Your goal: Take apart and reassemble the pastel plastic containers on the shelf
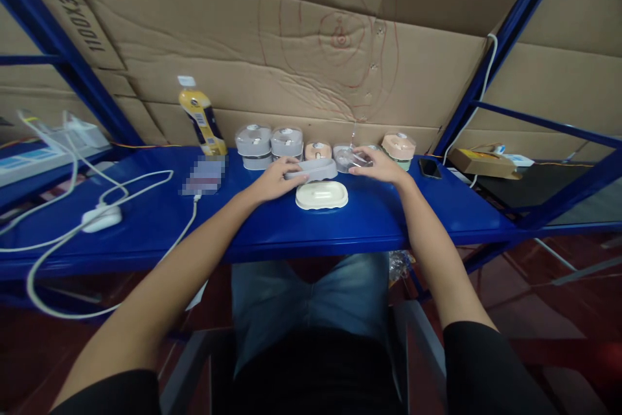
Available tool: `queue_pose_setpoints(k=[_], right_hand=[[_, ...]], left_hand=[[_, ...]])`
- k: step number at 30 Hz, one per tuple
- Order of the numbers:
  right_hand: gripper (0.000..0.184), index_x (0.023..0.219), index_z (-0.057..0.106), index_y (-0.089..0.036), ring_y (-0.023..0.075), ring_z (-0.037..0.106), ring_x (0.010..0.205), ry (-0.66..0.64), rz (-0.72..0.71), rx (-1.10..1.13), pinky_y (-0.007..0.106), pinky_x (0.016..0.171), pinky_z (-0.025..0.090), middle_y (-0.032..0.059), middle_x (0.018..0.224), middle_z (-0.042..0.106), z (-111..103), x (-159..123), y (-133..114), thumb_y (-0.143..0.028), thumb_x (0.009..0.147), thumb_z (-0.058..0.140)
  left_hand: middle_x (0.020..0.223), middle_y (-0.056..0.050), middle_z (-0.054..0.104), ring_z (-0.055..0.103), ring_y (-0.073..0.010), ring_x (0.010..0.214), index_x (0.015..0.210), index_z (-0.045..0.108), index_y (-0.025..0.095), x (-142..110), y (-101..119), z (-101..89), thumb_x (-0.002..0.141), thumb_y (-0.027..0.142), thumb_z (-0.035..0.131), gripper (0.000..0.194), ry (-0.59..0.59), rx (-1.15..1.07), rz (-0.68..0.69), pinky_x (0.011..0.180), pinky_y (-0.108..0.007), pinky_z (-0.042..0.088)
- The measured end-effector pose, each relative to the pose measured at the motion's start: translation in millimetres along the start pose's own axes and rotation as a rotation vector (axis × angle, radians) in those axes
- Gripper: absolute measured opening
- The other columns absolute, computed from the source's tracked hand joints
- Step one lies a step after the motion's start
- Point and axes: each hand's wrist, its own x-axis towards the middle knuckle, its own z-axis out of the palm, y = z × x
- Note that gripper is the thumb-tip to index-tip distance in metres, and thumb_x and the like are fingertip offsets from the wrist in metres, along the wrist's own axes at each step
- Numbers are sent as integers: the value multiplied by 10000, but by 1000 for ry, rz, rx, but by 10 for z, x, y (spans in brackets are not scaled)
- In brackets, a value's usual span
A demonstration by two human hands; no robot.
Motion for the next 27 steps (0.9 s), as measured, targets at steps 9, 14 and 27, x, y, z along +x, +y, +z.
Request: queue_pose_setpoints(k=[9,14,27], right_hand=[[776,1434,691,-217,371,732,1248,19,-43,-2,586,1127,583,139,1414,762,35,-7,-43,-612,791,874],[869,1480,692,-235,354,703,1359,-87,-230,87,527,1189,553,115,1501,735,160,-21,-204,-578,722,945],[816,1516,712,-257,340,668,1447,-222,-386,-57,520,1262,492,119,1562,711,545,30,-404,-526,780,939]], left_hand=[[1274,-119,690,677,-347,1271,1066,770,233,-31,87,81,870,652,788,463,-17,-36,87,1217,-598,504],[1414,-174,696,679,-411,1334,1411,630,220,-50,181,246,736,610,946,840,-68,-73,112,1172,-604,545],[1711,-238,488,479,-494,1597,1679,396,213,-82,266,360,694,444,977,1167,-100,-113,177,1316,-675,399]])
